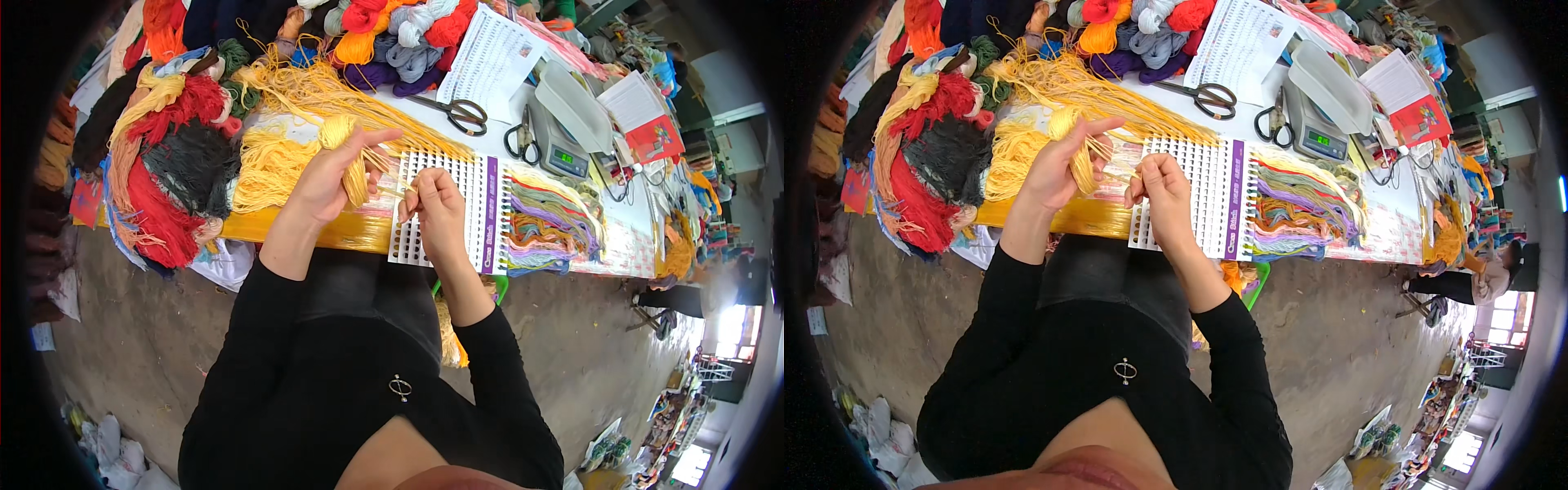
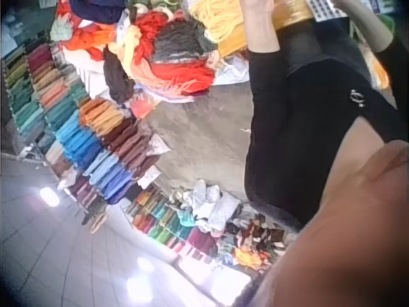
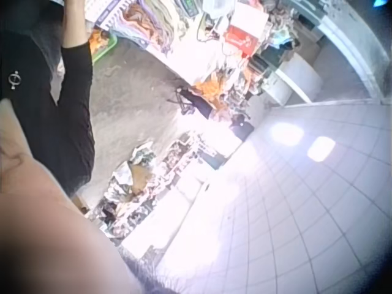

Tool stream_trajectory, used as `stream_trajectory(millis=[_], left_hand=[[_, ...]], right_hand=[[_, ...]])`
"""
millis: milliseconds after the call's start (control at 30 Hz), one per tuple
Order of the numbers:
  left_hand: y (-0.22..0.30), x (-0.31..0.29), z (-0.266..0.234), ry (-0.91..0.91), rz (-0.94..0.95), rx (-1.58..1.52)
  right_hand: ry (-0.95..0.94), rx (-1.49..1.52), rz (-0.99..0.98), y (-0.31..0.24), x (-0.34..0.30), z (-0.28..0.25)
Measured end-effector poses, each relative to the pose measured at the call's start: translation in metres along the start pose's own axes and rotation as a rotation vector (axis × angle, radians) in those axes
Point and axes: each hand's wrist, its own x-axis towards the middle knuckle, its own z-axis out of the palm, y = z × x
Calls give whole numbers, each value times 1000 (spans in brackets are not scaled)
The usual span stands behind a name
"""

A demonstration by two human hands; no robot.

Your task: Sorting bundles of colored yarn and attaching them to a reference sample card.

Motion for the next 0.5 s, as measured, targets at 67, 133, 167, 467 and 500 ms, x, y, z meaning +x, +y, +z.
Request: stream_trajectory(millis=[67,133,167,467,500], left_hand=[[-1,1,-4,-26,7,-1],[0,0,-4,-50,15,-1],[2,-1,0,-25,18,0],[5,0,-4,-71,-6,116],[5,-1,-7,-97,-5,195]], right_hand=[[8,-10,5,-1,-1,0],[14,-18,10,0,-1,0],[6,-12,15,1,-2,-1],[-277,-189,197,-9,-10,2],[-193,-131,167,-10,-10,1]])
